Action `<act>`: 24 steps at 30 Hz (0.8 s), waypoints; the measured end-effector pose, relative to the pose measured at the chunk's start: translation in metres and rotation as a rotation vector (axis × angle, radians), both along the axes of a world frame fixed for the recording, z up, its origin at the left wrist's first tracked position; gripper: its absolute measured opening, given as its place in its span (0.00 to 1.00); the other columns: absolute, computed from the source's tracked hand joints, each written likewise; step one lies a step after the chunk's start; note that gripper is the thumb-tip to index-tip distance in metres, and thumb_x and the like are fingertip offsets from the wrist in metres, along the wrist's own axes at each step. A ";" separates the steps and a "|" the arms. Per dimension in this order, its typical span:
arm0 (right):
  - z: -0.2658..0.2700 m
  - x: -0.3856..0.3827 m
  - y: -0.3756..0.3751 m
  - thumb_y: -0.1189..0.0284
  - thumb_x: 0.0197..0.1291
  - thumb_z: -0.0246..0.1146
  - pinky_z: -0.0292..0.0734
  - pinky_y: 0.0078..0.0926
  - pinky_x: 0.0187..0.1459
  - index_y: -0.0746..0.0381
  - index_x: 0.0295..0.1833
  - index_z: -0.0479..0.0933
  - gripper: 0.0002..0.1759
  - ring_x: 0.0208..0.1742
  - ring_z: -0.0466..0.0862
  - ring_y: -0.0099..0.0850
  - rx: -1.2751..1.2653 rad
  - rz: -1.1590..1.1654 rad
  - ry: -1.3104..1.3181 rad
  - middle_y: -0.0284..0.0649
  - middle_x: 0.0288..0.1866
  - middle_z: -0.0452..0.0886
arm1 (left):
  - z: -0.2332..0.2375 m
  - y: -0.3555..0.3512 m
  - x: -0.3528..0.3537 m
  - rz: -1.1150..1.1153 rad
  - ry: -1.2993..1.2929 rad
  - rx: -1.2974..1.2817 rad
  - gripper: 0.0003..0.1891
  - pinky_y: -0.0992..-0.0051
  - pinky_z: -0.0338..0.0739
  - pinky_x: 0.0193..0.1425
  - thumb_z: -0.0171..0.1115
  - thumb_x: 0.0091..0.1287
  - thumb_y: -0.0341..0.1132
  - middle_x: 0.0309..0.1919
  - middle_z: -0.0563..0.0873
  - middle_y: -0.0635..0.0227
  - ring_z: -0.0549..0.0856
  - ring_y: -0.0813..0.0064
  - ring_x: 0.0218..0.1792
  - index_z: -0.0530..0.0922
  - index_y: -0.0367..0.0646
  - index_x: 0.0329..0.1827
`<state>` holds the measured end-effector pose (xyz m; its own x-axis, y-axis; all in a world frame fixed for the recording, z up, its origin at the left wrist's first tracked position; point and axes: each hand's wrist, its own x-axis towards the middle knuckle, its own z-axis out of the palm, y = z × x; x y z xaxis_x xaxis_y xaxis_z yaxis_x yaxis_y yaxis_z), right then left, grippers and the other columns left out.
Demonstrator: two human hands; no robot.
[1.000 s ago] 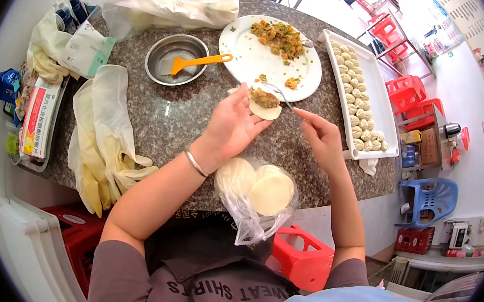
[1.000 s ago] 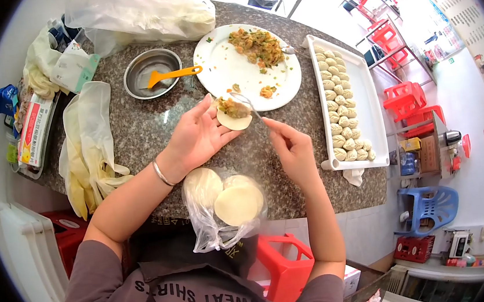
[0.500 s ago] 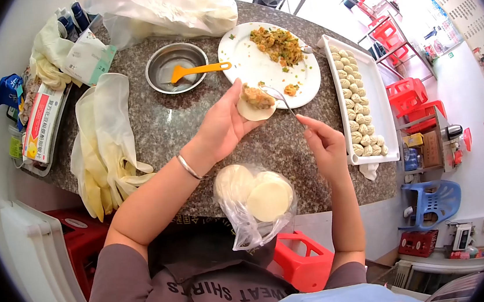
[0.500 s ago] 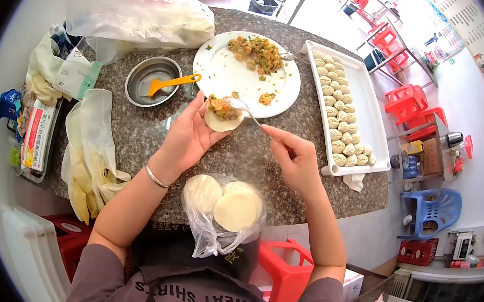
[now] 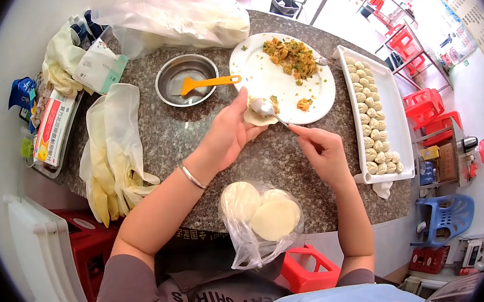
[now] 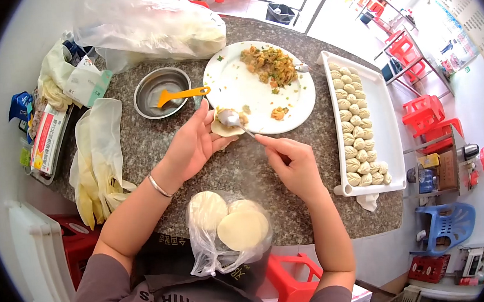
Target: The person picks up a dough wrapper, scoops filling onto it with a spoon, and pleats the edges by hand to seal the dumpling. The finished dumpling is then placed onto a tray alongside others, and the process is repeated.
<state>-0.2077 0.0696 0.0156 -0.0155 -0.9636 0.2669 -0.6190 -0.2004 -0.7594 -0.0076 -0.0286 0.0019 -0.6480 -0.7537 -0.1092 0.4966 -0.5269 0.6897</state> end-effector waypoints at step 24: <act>-0.007 -0.017 -0.003 0.81 0.58 0.63 0.71 0.23 0.27 0.57 0.53 0.84 0.17 0.21 0.76 0.27 -0.068 -0.133 0.234 0.39 0.26 0.80 | -0.005 0.003 0.000 0.190 -0.017 0.023 0.22 0.67 0.76 0.68 0.43 0.80 0.42 0.60 0.78 0.54 0.80 0.64 0.60 0.68 0.30 0.63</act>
